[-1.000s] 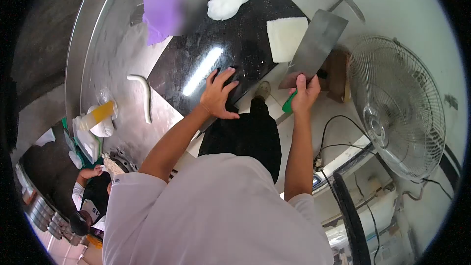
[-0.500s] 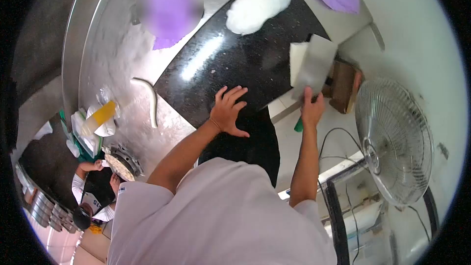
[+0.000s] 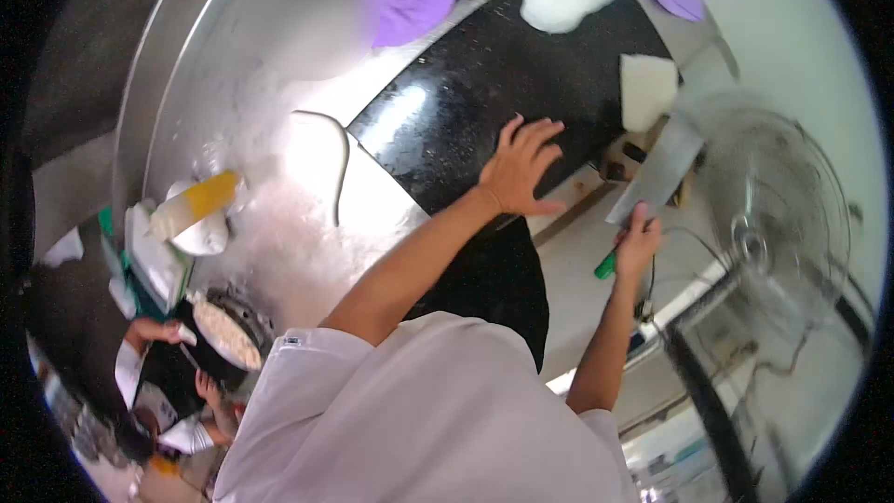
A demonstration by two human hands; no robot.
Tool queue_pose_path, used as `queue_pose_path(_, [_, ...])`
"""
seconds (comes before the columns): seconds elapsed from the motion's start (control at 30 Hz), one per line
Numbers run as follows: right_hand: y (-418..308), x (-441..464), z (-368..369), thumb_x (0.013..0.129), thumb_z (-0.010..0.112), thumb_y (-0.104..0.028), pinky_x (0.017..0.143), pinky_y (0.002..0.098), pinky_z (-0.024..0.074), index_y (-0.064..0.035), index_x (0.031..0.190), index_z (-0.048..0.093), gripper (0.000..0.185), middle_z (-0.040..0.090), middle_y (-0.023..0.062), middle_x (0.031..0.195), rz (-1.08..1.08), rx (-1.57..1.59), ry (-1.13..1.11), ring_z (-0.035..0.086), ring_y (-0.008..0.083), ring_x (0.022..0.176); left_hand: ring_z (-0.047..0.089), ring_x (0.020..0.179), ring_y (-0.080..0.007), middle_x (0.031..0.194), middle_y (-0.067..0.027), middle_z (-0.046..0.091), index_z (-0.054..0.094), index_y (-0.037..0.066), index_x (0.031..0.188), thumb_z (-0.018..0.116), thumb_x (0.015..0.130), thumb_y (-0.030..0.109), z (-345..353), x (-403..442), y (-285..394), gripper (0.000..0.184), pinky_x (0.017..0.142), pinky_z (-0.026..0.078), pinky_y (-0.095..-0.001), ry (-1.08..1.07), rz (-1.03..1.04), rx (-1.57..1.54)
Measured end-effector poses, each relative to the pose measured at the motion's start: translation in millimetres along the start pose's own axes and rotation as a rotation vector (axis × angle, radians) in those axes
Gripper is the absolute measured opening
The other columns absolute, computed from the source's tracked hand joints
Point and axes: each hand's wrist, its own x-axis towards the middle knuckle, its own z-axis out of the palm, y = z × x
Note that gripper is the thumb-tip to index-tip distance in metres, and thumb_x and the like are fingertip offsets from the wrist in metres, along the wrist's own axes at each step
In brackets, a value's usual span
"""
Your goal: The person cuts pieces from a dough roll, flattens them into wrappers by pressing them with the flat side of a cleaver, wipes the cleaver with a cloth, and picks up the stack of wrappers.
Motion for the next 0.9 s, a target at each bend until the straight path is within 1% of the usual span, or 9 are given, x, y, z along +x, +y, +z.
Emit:
queue_pose_path(0.13, [51,-118,-20,0.104,0.058,-0.042,0.04,0.0281,0.0363,-0.0062,0.081,0.054,0.043,0.047,0.0,0.053,0.024,0.025,0.114,0.048,0.0105,0.042,0.066,0.101,-0.0234,0.119,-0.014,0.067,0.06,0.005,0.111,0.08,0.08,0.029,-14,23,-4,0.044,0.087,0.05,-0.0382,0.372,-0.397,-0.649])
queue_pose_path(0.2, [77,-176,-29,0.103,0.061,-0.04,0.039,0.0287,0.0369,-0.005,0.084,0.056,0.04,0.048,0.0005,0.054,0.12,0.026,0.181,0.048,0.0106,0.041,0.068,0.083,-0.0163,0.103,-0.0103,0.07,0.058,0.005,0.113,0.078,0.082,0.022,-51,52,-7,0.04,0.073,0.05,-0.0295,0.422,-0.272,-0.681])
queue_pose_path(0.33, [116,-251,-36,0.101,0.063,-0.041,0.039,0.0279,0.0376,-0.0059,0.085,0.057,0.039,0.049,-0.0002,0.055,0.29,0.031,0.229,0.047,0.0099,0.041,0.066,0.101,-0.0236,0.115,-0.0129,0.066,0.055,0.005,0.124,0.076,0.085,0.034,-67,89,32,0.053,0.087,0.048,-0.0372,0.441,-0.189,-0.693])
queue_pose_path(0.4, [125,-262,-34,0.101,0.063,-0.043,0.039,0.0273,0.0376,-0.0076,0.084,0.055,0.04,0.048,-0.001,0.056,0.33,0.031,0.235,0.047,0.0093,0.042,0.054,0.125,-0.0316,0.137,-0.0169,0.055,0.049,0.004,0.136,0.072,0.086,0.05,-30,66,41,0.071,0.105,0.036,-0.0513,0.523,-0.119,-0.01])
queue_pose_path(0.43, [132,-265,-34,0.101,0.064,-0.042,0.039,0.0273,0.0372,-0.0076,0.083,0.055,0.04,0.048,-0.0008,0.056,0.321,0.013,0.236,0.046,0.0094,0.041,0.038,0.14,-0.0372,0.152,-0.0189,0.041,0.044,0.005,0.145,0.066,0.086,0.06,-12,38,40,0.083,0.115,0.018,-0.0629,0.327,-0.159,0.075])
queue_pose_path(0.53, [141,-258,-47,0.1,0.065,-0.04,0.039,0.0274,0.0372,-0.0074,0.082,0.055,0.039,0.049,-0.0003,0.056,0.266,-0.064,0.206,0.046,0.0096,0.041,0.038,0.141,-0.0381,0.155,-0.0191,0.038,0.043,0.006,0.146,0.068,0.085,0.058,6,-6,5,0.084,0.114,0.014,-0.0696,0.092,0.012,0.167])
queue_pose_path(0.67, [137,-251,-53,0.097,0.071,-0.034,0.039,0.0287,0.0378,-0.008,0.072,0.047,0.044,0.049,0.0018,0.054,0.232,0.03,0.112,0.048,0.0114,0.041,0.04,0.138,-0.0415,0.149,-0.0249,0.039,0.039,0.001,0.147,0.073,0.089,0.042,-10,47,7,0.079,0.115,0.031,-0.0545,0.328,-0.373,-0.541])
queue_pose_path(0.8, [124,-229,-51,0.1,0.066,-0.032,0.039,0.0279,0.0371,-0.0056,0.085,0.058,0.032,0.051,0.0009,0.057,0.268,0.164,-0.005,0.047,0.0101,0.042,0.044,0.135,-0.0442,0.151,-0.0302,0.034,0.038,-0.002,0.146,0.071,0.091,0.032,-14,52,28,0.073,0.113,0.035,-0.0498,0.449,-0.225,-0.058])
queue_pose_path(0.9, [121,-215,-46,0.095,0.073,-0.037,0.04,0.0289,0.0383,-0.0052,0.084,0.058,0.037,0.052,0.0009,0.057,0.249,0.081,-0.011,0.05,0.012,0.043,0.041,0.137,-0.0459,0.157,-0.0287,0.028,0.044,0.003,0.144,0.077,0.084,0.033,1,12,-3,0.075,0.115,0.032,-0.0537,0.155,0.013,0.112])
